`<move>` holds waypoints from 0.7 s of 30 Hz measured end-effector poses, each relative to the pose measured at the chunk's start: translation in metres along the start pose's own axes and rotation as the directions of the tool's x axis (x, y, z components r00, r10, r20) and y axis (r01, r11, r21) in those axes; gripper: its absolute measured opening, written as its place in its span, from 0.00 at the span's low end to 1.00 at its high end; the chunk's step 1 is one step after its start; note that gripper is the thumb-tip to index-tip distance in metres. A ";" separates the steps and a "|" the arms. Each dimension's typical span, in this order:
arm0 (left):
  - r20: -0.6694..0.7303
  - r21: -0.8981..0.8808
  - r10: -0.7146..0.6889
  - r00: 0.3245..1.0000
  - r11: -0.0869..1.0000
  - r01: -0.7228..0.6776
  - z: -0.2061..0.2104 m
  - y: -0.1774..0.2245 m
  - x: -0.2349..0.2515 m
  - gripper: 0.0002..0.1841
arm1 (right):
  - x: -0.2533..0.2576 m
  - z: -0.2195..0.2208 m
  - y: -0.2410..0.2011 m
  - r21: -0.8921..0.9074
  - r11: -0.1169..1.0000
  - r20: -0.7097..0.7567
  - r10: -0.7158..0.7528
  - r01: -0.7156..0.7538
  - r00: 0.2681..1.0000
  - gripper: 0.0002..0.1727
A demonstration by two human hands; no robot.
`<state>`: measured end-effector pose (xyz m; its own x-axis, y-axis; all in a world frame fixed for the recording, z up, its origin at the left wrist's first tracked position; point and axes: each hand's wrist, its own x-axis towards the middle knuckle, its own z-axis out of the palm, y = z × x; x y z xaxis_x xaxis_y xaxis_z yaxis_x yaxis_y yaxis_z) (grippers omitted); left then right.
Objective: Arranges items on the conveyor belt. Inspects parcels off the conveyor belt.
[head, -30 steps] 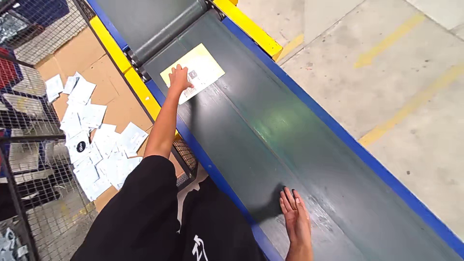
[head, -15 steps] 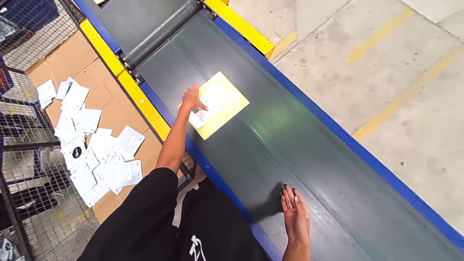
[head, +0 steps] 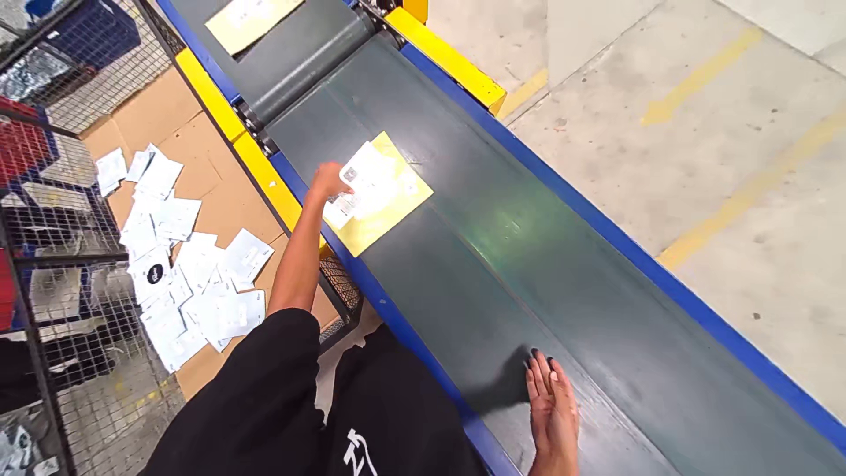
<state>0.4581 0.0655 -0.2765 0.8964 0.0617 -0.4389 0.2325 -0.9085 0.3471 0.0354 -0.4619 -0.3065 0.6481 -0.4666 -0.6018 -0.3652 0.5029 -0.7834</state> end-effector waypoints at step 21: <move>-0.132 0.037 -0.084 0.988 0.995 0.090 -0.036 -0.043 -0.011 0.26 | -0.004 0.021 0.005 -0.016 0.999 0.031 0.050 -0.050 0.998 0.24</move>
<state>0.4516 0.1187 -0.2567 0.9157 0.1918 -0.3532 0.2977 -0.9141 0.2753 0.0447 -0.4420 -0.3048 0.6494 -0.4178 -0.6354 -0.4080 0.5136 -0.7548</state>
